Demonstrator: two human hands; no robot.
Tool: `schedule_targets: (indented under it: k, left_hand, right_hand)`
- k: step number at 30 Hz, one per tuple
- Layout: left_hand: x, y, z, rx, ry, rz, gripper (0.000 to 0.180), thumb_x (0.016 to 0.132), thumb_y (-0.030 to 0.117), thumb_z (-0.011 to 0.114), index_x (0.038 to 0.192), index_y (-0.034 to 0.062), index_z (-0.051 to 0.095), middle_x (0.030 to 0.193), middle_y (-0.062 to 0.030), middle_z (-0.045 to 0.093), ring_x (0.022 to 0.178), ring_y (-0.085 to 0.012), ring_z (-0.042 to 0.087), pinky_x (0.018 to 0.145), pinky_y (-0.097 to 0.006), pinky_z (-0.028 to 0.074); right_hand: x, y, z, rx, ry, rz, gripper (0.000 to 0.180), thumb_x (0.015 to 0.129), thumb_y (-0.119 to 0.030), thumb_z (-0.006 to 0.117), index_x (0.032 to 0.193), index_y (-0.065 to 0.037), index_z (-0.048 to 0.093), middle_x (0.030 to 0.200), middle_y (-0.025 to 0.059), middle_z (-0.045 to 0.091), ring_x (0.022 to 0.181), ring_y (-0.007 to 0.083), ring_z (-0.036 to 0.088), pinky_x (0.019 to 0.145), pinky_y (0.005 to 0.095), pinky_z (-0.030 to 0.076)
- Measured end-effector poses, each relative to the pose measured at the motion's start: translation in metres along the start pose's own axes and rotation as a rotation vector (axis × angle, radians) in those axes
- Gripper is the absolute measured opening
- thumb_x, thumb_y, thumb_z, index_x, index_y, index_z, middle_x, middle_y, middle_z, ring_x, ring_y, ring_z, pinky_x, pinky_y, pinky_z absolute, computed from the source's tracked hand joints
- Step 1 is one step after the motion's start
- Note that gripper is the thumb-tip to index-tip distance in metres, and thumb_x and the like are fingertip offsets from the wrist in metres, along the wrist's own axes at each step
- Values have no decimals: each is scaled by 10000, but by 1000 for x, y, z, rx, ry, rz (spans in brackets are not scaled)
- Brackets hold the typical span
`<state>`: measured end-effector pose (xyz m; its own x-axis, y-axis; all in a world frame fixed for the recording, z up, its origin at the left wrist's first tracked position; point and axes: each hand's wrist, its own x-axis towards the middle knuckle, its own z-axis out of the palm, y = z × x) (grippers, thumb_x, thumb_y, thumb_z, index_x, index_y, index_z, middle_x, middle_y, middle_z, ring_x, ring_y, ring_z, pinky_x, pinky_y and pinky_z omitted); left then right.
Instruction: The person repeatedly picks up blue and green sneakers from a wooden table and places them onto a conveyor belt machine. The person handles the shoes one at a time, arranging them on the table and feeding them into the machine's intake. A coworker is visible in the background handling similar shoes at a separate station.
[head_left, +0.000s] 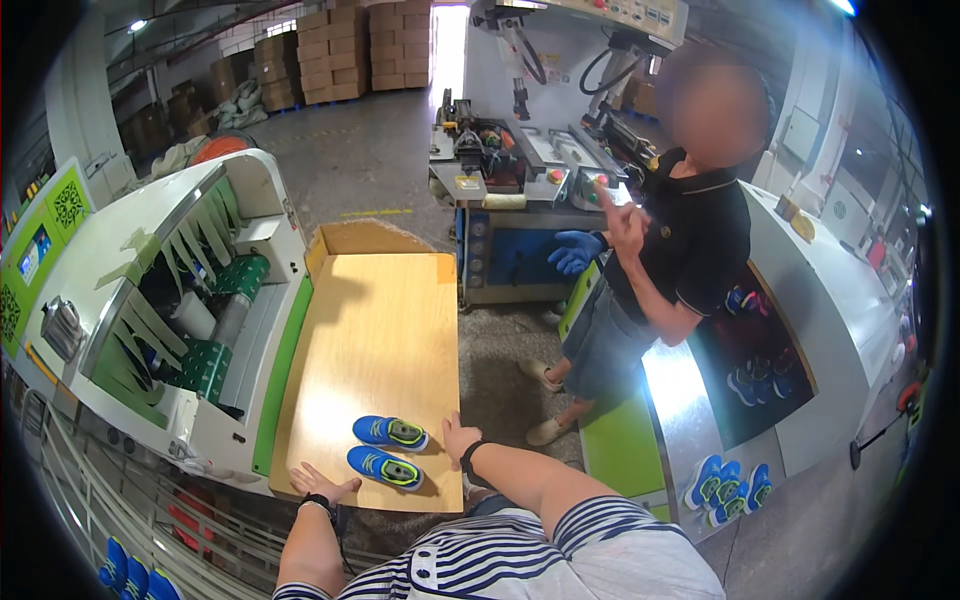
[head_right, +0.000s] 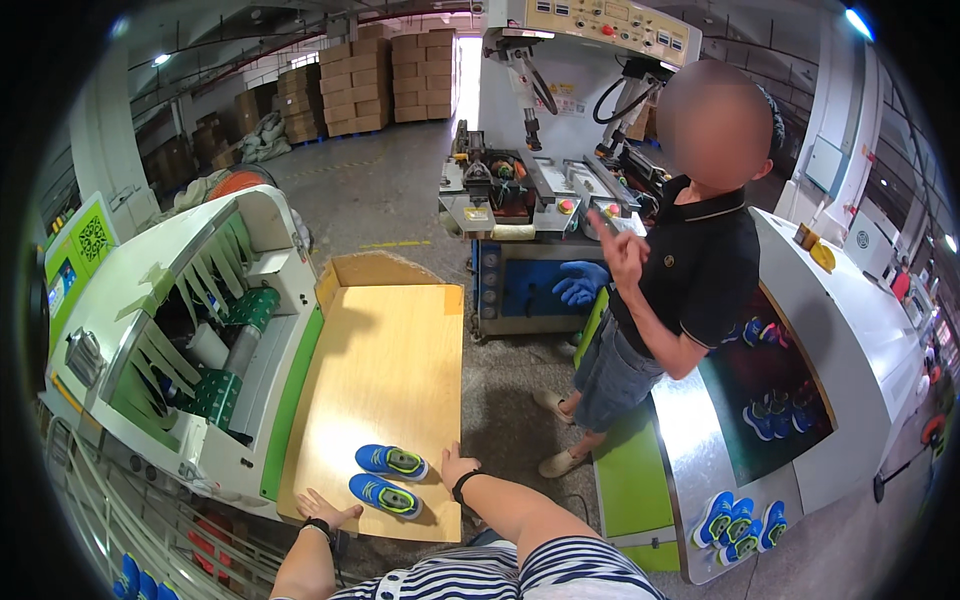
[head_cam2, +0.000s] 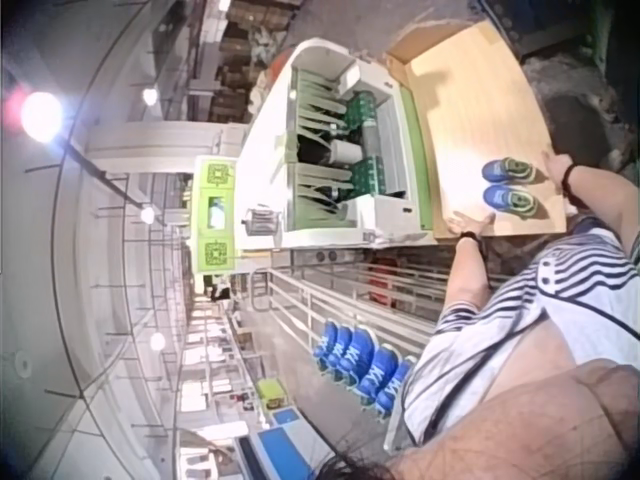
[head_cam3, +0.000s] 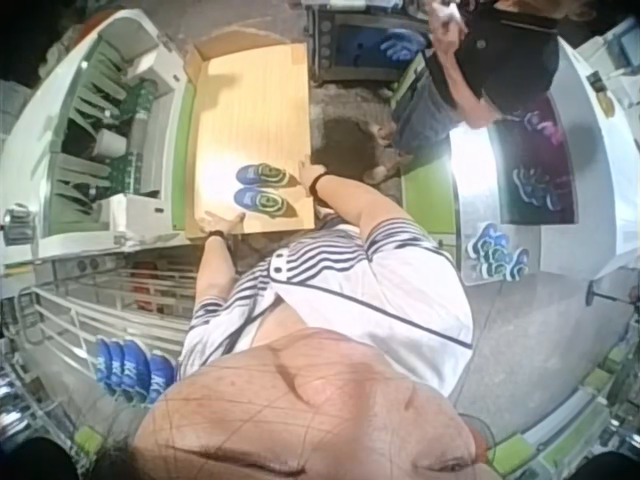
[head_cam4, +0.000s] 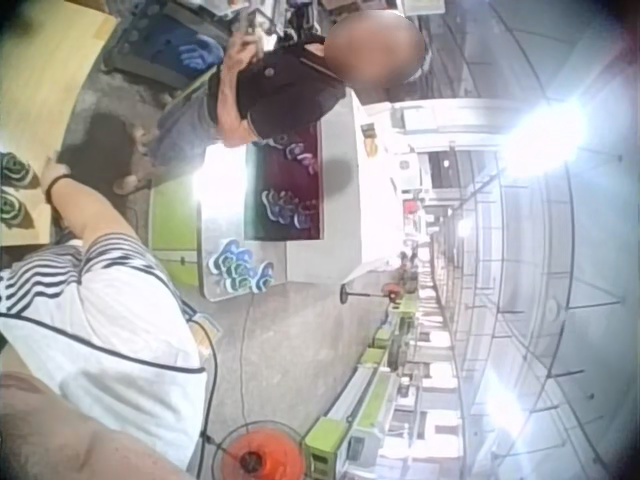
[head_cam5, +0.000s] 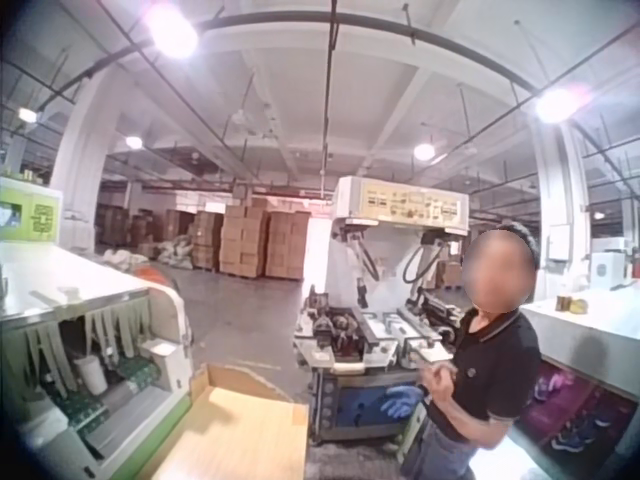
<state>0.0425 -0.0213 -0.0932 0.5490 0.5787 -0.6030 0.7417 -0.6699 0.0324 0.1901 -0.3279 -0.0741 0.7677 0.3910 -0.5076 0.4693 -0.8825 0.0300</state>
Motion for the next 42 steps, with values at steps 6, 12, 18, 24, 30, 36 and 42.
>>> schedule_targets:
  k: [6,12,18,24,30,36,42]
  left_hand:
    - [0,1,-1,-7,-8,-3,1595,551,897,657,1524,-43,-188,1587,-346,-159,1487,-414,-224,1189,-540,-119]
    - [4,0,1,-1,-3,11,1597,547,898,656,1524,-42,-188,1582,-353,-161,1487,-418,-222,1190,-548,-111]
    - [-2,1,-1,-39,5,11,1612,534,894,673,1523,-37,-195,1578,-354,-178,1486,-422,-221,1190,-549,-109]
    - [3,-1,1,-35,0,-11,1615,530,882,692,1525,-19,-206,1580,-344,-188,1486,-425,-219,1199,-534,-97]
    - [1,0,-1,-28,-18,-22,1613,532,876,700,1526,0,-220,1582,-328,-205,1487,-428,-210,1204,-530,-86]
    - [-3,2,-4,-17,-21,-34,1616,528,876,702,1527,2,-220,1590,-314,-200,1489,-436,-197,1206,-541,-66]
    - [-2,3,-3,-37,-23,-32,1604,541,861,709,1526,-1,-218,1592,-314,-195,1489,-433,-197,1204,-546,-72]
  right_hand:
    - [-1,1,-2,-19,-31,-7,1273,606,-369,942,1551,-15,166,1612,283,133,1125,357,663,842,442,575]
    - [3,1,0,-17,-41,0,1282,597,-359,946,1550,-10,163,1611,296,126,1118,359,666,840,435,573]
    - [1,0,-2,2,-18,5,1266,582,-308,951,1544,-15,181,1599,314,149,1094,350,676,826,441,572]
    - [0,-2,-10,2,-122,9,1310,636,-375,931,1576,-27,88,1636,260,44,1266,369,567,918,492,534]
    - [4,-1,-6,2,-124,4,1314,641,-372,929,1579,-28,76,1636,262,53,1280,375,555,925,488,533]
    - [1,-2,-2,-8,-20,-1,1267,582,-327,957,1542,-13,192,1605,299,131,1121,364,663,852,437,565]
    - [0,-2,-3,-22,-36,12,1264,585,-342,955,1544,-21,198,1601,286,144,1121,355,666,852,435,563]
